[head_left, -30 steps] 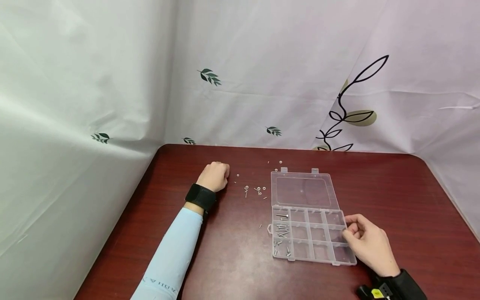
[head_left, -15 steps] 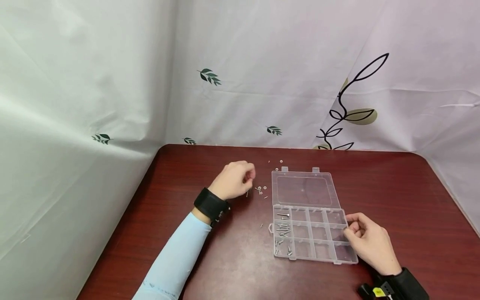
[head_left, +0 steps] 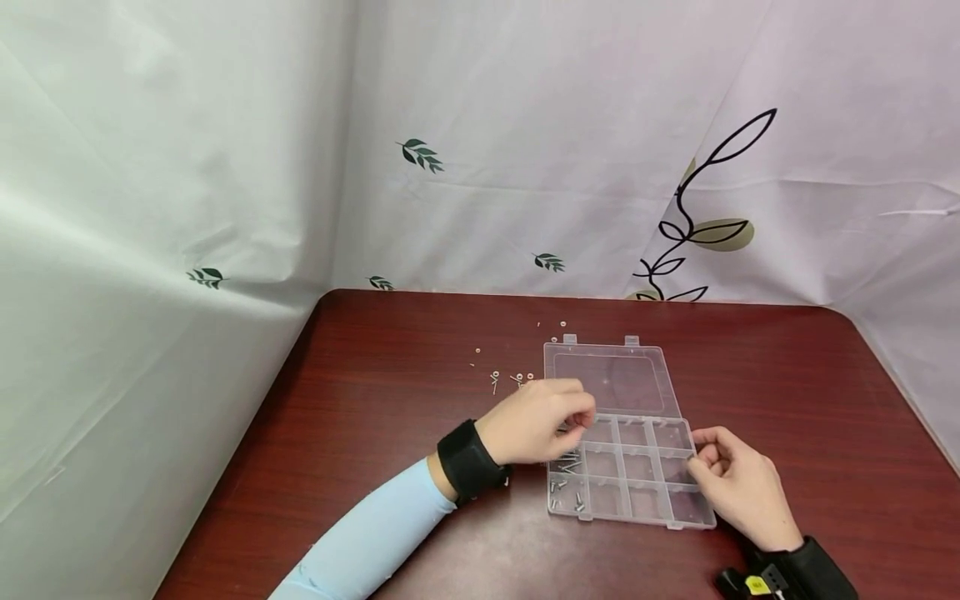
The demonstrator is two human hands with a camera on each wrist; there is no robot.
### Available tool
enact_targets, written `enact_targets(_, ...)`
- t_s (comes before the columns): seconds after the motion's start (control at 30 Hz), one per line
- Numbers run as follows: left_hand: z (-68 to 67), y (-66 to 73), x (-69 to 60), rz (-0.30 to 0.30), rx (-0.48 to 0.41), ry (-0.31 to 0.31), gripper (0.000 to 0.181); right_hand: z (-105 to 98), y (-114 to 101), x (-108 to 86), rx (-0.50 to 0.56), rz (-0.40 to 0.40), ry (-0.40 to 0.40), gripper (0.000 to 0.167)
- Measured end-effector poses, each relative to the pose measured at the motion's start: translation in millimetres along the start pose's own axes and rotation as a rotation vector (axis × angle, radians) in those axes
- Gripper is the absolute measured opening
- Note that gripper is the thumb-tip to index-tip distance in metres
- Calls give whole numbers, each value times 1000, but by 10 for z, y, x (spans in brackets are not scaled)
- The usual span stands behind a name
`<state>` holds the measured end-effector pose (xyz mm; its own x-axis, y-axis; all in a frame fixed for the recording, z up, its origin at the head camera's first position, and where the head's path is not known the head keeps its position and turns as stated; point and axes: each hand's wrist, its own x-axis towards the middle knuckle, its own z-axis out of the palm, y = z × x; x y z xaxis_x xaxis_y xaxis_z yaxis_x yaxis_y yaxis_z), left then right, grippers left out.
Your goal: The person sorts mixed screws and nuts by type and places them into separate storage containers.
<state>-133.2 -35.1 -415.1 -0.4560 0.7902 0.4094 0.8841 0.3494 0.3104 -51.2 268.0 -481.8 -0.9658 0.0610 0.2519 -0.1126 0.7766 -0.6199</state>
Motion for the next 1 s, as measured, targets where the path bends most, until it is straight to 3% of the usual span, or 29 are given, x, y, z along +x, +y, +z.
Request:
enact_targets(0.23, 137, 168, 34, 70, 18, -22, 13, 4, -4, 1, 4, -3, -1, 24)
enact_targets(0.43, 203, 223, 38, 101, 30, -33, 13, 1, 4, -1, 2, 1, 6, 24)
enact_targets(0.57, 205, 249, 37, 83, 63, -71, 8, 3, 1, -3, -1, -3, 12, 24)
enact_targets(0.77, 152, 256, 25, 12, 121, -144, 56, 5, 1, -4, 1, 1, 11, 24)
enact_targets(1.0, 56, 116, 9, -23, 190, -87, 54, 10, 11, 1, 2, -4, 13, 24)
